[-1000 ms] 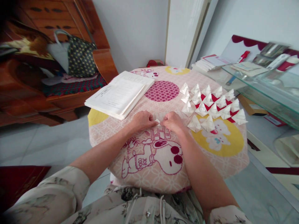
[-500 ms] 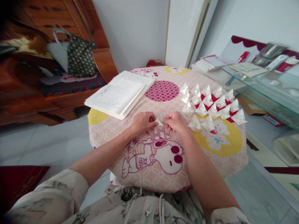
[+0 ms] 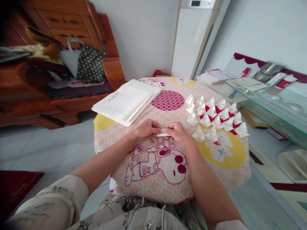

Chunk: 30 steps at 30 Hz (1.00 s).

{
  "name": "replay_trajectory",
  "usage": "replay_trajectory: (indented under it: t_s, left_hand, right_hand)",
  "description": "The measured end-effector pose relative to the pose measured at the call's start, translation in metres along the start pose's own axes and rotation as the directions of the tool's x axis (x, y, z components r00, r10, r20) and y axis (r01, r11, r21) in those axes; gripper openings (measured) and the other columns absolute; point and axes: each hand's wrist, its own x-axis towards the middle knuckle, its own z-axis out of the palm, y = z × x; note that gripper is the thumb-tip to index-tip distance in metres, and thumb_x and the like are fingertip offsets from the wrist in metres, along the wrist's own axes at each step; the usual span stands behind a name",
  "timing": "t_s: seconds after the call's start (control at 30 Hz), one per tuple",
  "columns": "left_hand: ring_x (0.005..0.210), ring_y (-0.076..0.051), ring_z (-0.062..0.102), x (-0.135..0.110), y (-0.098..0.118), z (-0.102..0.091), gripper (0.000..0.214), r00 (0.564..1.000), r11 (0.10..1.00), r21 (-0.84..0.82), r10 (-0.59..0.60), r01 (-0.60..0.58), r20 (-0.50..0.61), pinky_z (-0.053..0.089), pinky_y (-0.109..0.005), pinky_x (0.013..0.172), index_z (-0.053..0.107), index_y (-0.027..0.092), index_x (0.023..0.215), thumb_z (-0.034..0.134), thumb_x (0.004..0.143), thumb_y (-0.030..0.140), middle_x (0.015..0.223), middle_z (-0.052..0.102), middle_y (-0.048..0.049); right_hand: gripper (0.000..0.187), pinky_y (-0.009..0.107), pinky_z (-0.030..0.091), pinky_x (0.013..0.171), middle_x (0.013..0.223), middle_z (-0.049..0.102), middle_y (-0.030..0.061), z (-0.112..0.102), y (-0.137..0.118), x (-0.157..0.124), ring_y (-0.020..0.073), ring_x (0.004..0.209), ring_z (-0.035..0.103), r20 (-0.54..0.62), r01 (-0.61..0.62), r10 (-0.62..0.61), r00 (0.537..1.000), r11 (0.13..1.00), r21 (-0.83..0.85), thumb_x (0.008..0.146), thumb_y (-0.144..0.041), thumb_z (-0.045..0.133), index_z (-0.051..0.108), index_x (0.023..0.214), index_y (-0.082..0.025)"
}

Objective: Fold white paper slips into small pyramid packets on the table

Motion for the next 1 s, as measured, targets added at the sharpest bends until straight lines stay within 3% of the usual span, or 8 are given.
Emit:
replay_trajectory:
  t_s: [0.17, 0.4, 0.73, 1.0]
  left_hand:
    - [0.043, -0.005, 0.041, -0.002, 0.001, 0.001, 0.019, 0.996, 0.982, -0.171, -0.076, 0.081, 0.037, 0.027, -0.019, 0.044, 0.064, 0.012, 0.064, 0.073, 0.073, 0.027, 0.049, 0.054, 0.0027]
    - [0.045, -0.007, 0.055, -0.006, 0.004, 0.001, 0.024, 0.984, 0.972, -0.168, -0.149, 0.164, 0.1, 0.036, -0.019, 0.043, 0.064, 0.011, 0.066, 0.064, 0.084, 0.027, 0.057, 0.063, -0.0024]
    - [0.046, -0.006, 0.056, -0.004, -0.004, 0.0, 0.026, 0.987, 0.948, -0.279, -0.137, 0.156, 0.088, 0.04, -0.017, 0.042, 0.065, 0.009, 0.067, 0.078, 0.078, 0.03, 0.059, 0.065, -0.0025]
    - [0.059, -0.011, 0.068, -0.006, -0.004, -0.002, 0.028, 0.985, 0.916, -0.366, -0.127, 0.162, 0.119, 0.054, -0.021, 0.057, 0.067, 0.008, 0.077, 0.077, 0.081, 0.034, 0.072, 0.072, -0.0082]
  right_hand:
    - [0.03, 0.022, 0.041, 0.045, 0.055, 0.064, 0.0022, 0.002, -0.007, -0.006, 0.0103, 0.045, 0.054, 0.106, -0.063, 0.046, 0.993, 0.984, 0.169, 0.071, -0.042, 0.075, 0.064, 0.061, -0.016]
    - [0.031, 0.022, 0.038, 0.041, 0.047, 0.06, 0.0006, 0.004, -0.011, -0.006, 0.0094, 0.039, 0.049, -0.017, -0.051, 0.057, 0.998, 0.97, 0.237, 0.067, -0.039, 0.077, 0.061, 0.053, -0.017]
    - [0.031, 0.022, 0.037, 0.04, 0.048, 0.061, 0.0006, 0.004, -0.003, -0.002, 0.0094, 0.038, 0.049, -0.127, -0.012, 0.043, 0.991, 0.972, 0.235, 0.068, -0.039, 0.078, 0.061, 0.054, -0.017]
    - [0.032, 0.022, 0.038, 0.04, 0.048, 0.061, 0.0006, 0.003, -0.006, -0.002, 0.0092, 0.038, 0.048, -0.118, -0.03, 0.068, 0.991, 0.954, 0.3, 0.066, -0.04, 0.078, 0.06, 0.052, -0.018]
